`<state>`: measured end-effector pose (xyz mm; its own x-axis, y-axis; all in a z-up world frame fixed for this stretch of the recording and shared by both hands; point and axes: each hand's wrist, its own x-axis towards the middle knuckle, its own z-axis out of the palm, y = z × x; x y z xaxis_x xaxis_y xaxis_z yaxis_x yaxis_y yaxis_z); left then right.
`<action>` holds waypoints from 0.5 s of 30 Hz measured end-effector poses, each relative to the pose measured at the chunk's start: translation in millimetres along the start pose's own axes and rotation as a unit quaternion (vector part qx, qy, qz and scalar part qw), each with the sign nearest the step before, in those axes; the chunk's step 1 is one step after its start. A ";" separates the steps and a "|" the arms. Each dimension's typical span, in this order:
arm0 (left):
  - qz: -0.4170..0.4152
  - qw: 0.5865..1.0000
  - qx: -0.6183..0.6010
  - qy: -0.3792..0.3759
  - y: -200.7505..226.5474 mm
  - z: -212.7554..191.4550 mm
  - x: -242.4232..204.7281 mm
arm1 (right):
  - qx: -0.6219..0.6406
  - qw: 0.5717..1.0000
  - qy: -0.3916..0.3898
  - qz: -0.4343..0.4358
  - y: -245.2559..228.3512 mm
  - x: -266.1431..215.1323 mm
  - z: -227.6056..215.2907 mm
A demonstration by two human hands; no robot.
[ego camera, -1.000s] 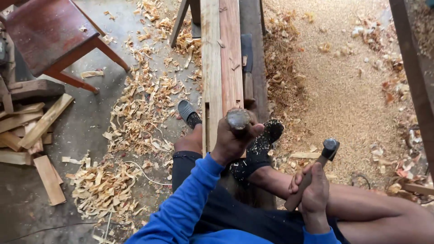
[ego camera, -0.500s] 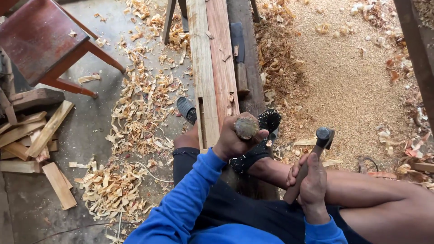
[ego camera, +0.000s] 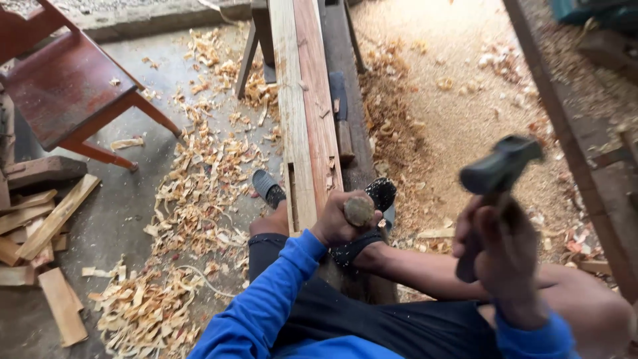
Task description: Chiseling a mortise or groove into a long wooden beam using a hammer and a hand chisel.
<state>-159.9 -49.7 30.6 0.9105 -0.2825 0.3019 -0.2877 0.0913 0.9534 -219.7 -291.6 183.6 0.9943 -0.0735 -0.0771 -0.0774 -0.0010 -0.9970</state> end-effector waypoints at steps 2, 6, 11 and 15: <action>0.008 0.999 -0.029 -0.017 -2.7 1.6 -2.2 | -0.057 0.994 0.010 -0.095 -62.0 -1.6 9.0; 0.002 1.000 0.004 0.014 3.5 -1.8 0.0 | -0.109 0.975 0.024 -0.191 -128.2 -14.4 39.5; 0.051 0.998 0.029 0.028 -11.6 -2.8 0.7 | -0.461 0.837 -0.031 -0.294 -29.5 8.2 6.2; 0.023 0.997 0.068 0.028 -22.5 -6.4 0.6 | -0.444 0.883 -0.147 -0.036 -31.1 -5.4 81.3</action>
<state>-150.9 -45.8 9.3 0.9097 -0.2269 0.3477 -0.3632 -0.0292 0.9312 -216.7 -210.1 214.5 0.9651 0.2204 -0.1411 0.0900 -0.7859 -0.6117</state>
